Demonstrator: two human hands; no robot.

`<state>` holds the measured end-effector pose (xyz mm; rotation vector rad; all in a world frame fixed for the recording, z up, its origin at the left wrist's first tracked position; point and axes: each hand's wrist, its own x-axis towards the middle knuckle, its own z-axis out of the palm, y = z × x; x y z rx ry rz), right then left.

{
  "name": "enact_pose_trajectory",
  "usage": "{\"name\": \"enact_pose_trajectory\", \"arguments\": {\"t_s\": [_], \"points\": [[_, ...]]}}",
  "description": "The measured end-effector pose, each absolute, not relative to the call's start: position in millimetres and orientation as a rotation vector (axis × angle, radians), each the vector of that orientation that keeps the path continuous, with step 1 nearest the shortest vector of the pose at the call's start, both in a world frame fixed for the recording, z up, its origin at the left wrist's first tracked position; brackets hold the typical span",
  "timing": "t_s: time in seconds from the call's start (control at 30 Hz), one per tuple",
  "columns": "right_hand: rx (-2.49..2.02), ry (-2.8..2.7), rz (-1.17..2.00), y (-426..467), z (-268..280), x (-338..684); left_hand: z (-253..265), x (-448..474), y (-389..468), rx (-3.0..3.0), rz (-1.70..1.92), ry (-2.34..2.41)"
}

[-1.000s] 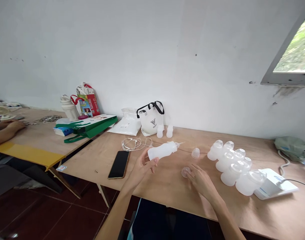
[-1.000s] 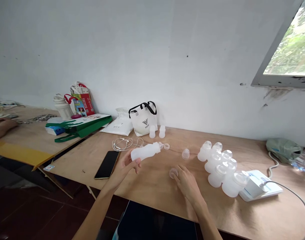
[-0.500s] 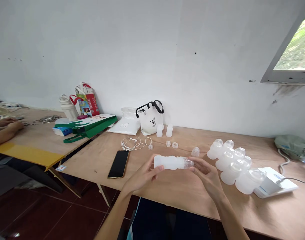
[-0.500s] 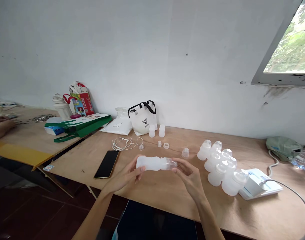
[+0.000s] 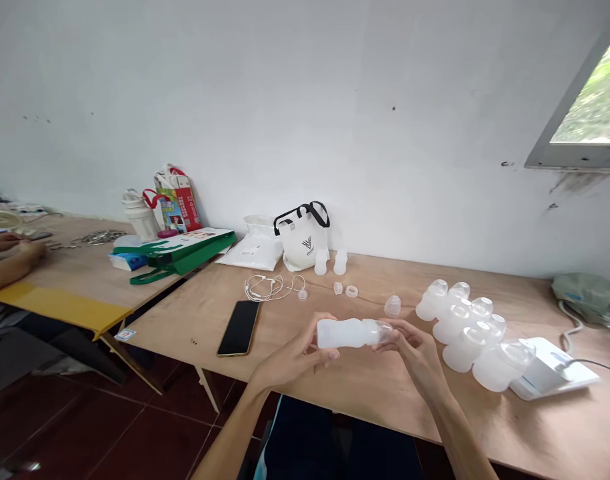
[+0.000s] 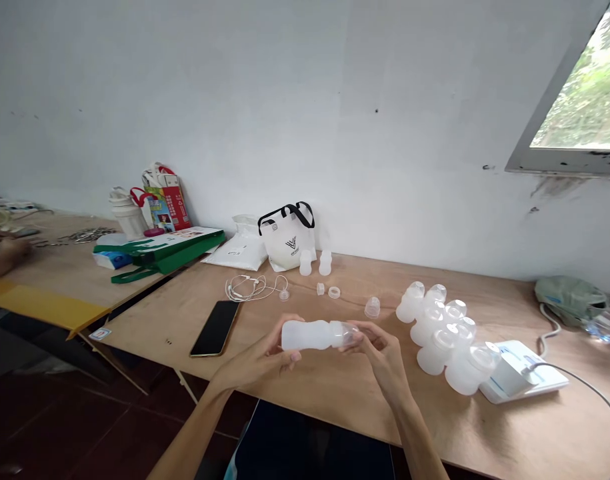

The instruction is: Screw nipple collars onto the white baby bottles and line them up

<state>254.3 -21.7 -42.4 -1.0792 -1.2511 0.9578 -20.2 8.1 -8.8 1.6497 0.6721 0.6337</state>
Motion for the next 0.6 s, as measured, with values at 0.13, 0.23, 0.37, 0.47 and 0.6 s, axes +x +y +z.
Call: {"name": "enact_pose_trajectory", "arguments": {"t_s": [0.13,0.23,0.37,0.47,0.6], "points": [[-1.143,-1.289,0.921,-24,-34,259,-15,-11,11,1.747,0.641,0.734],[-1.152,-1.369,0.881,-28,-27,264,-21,-3,15,1.729,0.682,0.766],[-1.23,-1.42,0.695,-32,-22,272,-39,4,22,1.741,0.678,0.846],[-1.417,-1.344,0.425,-36,-19,283,-60,6,30,1.897,0.657,1.003],[-1.499,-1.194,0.163,-42,-13,305,-85,13,41,2.218,0.584,1.199]]}}
